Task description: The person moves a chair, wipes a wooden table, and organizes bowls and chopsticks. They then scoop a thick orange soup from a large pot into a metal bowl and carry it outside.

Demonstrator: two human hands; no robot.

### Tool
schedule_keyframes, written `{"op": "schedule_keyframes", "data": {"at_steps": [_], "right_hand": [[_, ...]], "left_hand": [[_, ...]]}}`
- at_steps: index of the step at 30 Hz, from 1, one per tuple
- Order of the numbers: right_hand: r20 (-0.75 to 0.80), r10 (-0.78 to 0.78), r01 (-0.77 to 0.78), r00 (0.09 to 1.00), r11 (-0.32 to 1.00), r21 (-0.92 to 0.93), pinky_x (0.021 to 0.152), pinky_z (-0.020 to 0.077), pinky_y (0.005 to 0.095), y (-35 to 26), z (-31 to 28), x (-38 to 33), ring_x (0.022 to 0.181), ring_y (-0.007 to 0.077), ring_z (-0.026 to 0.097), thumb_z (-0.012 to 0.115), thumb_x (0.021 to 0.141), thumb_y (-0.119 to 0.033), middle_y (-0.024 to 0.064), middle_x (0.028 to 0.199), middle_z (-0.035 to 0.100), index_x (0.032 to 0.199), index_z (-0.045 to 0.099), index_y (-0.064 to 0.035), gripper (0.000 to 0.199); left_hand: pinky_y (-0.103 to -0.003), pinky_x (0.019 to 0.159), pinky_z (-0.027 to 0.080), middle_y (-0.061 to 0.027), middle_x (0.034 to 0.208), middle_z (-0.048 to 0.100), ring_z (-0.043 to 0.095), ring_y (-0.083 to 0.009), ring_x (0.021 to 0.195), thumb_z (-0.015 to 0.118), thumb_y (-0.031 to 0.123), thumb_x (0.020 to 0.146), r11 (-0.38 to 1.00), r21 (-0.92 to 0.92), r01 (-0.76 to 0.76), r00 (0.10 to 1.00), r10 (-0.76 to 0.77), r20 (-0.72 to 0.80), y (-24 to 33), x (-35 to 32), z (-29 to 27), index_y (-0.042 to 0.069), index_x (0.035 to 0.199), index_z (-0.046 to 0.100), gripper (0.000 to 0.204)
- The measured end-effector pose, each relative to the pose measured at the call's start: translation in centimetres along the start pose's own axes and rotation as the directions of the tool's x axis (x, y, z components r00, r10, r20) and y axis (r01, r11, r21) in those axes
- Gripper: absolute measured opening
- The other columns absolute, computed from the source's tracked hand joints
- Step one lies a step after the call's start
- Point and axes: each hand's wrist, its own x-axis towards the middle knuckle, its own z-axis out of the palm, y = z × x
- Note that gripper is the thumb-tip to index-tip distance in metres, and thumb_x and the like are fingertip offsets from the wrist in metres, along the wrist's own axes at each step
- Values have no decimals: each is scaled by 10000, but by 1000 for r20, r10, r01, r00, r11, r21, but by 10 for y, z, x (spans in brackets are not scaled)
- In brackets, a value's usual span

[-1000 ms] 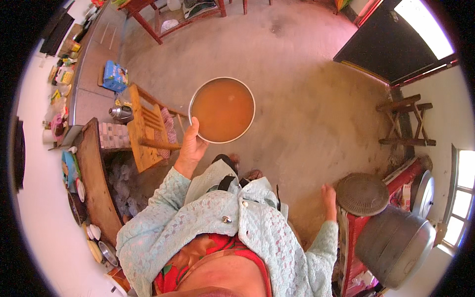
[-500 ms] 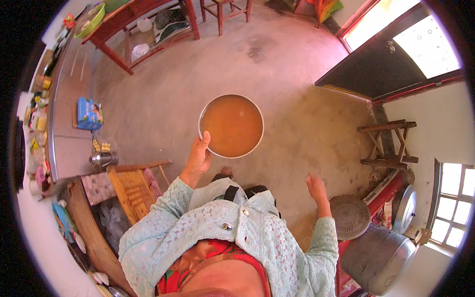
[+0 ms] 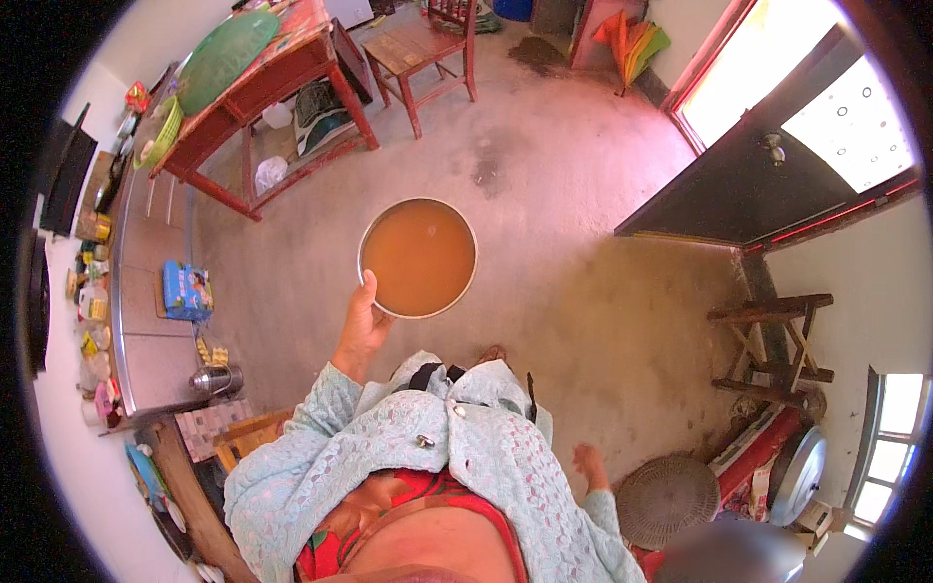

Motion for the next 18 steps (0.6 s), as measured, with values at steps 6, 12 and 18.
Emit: {"op": "schedule_keyframes", "data": {"at_steps": [6,12,18], "right_hand": [[-302,-315,153,900,875,-459,779,458,431,-212,-182,115,961,375,578,499,869,-282,255,987,603,1090,583,-6,363],[-292,-575,448,764,799,-402,810,472,355,-438,-285,157,940,313,600,557,860,-194,204,1058,601,1173,539,-19,360],[-343,-520,464,783,854,-234,871,457,340,-403,-338,224,1033,307,577,575,847,-216,197,1107,591,1171,543,-22,379]], "left_hand": [[-292,854,468,-45,1157,569,559,-137,1037,557,406,878,999,-14,37,999,-38,-4,-4,105,66,48,1215,468,499],[-312,884,455,-56,1157,561,551,-153,1048,573,411,867,994,11,105,991,-105,80,-13,217,109,42,1233,446,536],[-327,929,415,-59,1201,521,502,-151,1094,622,396,838,983,9,184,964,-183,191,-29,332,158,39,1264,415,594]]}}
